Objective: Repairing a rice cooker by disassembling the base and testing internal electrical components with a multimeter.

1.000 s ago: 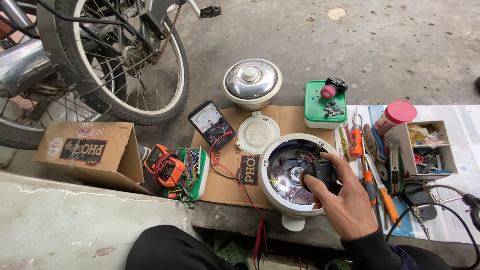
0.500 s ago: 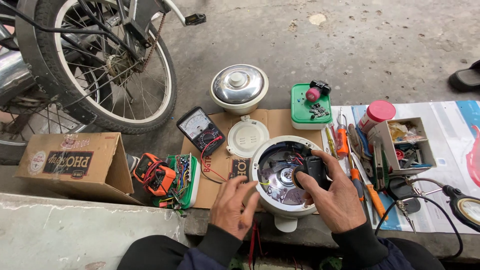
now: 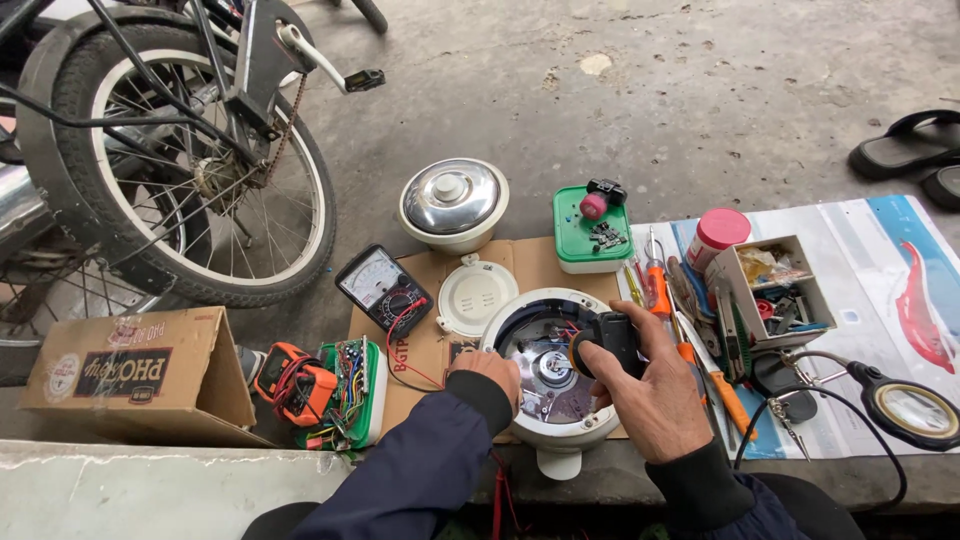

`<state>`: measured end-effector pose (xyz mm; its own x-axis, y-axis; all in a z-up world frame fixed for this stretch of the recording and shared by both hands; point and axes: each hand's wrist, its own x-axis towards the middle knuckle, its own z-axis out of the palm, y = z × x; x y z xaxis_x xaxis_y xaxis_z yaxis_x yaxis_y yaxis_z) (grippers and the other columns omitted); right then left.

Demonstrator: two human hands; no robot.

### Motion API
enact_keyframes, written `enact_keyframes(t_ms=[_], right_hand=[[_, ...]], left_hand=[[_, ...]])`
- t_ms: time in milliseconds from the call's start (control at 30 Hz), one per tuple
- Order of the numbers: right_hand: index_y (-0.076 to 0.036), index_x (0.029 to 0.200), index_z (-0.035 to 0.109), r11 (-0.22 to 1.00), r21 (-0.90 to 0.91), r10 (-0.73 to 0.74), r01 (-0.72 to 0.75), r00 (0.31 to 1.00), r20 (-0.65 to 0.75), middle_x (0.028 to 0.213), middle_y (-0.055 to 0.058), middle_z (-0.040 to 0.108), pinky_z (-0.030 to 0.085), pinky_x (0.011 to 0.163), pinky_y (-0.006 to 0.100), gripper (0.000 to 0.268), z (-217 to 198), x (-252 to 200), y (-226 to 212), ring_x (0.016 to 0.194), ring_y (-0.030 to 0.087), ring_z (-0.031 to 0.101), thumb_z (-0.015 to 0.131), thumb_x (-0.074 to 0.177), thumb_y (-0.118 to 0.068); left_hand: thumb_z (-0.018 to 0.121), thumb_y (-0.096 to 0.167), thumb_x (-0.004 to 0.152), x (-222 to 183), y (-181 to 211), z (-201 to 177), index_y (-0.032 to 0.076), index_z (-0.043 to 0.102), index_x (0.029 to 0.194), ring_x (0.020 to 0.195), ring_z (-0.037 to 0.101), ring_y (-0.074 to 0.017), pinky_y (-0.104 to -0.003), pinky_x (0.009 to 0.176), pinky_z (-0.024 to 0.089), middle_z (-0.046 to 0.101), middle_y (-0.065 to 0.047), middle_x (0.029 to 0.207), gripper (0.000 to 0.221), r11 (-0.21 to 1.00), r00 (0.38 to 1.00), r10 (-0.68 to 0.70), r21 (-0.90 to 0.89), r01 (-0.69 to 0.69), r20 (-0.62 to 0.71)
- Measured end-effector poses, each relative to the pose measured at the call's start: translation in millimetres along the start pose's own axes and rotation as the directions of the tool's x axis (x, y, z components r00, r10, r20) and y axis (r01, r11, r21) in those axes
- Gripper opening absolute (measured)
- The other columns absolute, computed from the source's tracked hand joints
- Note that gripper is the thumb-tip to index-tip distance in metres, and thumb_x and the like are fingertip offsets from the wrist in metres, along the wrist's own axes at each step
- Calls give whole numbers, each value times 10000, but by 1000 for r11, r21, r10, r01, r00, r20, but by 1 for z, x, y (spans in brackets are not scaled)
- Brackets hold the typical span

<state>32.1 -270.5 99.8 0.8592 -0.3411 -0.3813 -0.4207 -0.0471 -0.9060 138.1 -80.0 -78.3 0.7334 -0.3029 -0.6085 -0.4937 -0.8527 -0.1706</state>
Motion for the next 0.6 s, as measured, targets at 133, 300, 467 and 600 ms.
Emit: enact_keyframes(t_ms=[133,300,467,600], right_hand=[[-153,1503,646,993,106,-39,46,997,-66,1106,120,700,649,669,370,624,-5,5,2,640,261,718,786,896,-200],[-125,1476,646,979,155,-108,130,983,-147,1179,133,691,645,635,366,615,-13,9,5,603,267,721,787,880,-182],[-159,1483,648,988,135,-63,81,989,-134,1044,121,715,649,645,361,613,-15,9,6,608,243,698,789,887,-194],[-150,1485,644,981,170,-69,92,988,-136,992,135,715,617,647,351,617,-14,12,6,591,244,682,785,885,-181]], left_hand=[[731,472,968,-5,1,-16,240,838,1164,1081,786,-361,-486,860,629,821,-84,1138,322,999,999,-38,-33,38,11],[730,446,984,0,-2,-12,237,805,1237,1131,768,-352,-486,916,614,805,-95,1183,337,999,1000,-21,-33,21,-6],[543,536,1072,-15,-7,-23,228,763,912,855,753,-432,-539,751,526,792,-115,863,410,980,951,-108,-191,53,-290],[633,299,1011,10,-8,-11,282,686,1044,645,681,-479,-612,545,464,709,-50,833,65,914,738,-176,-386,-123,-651]])
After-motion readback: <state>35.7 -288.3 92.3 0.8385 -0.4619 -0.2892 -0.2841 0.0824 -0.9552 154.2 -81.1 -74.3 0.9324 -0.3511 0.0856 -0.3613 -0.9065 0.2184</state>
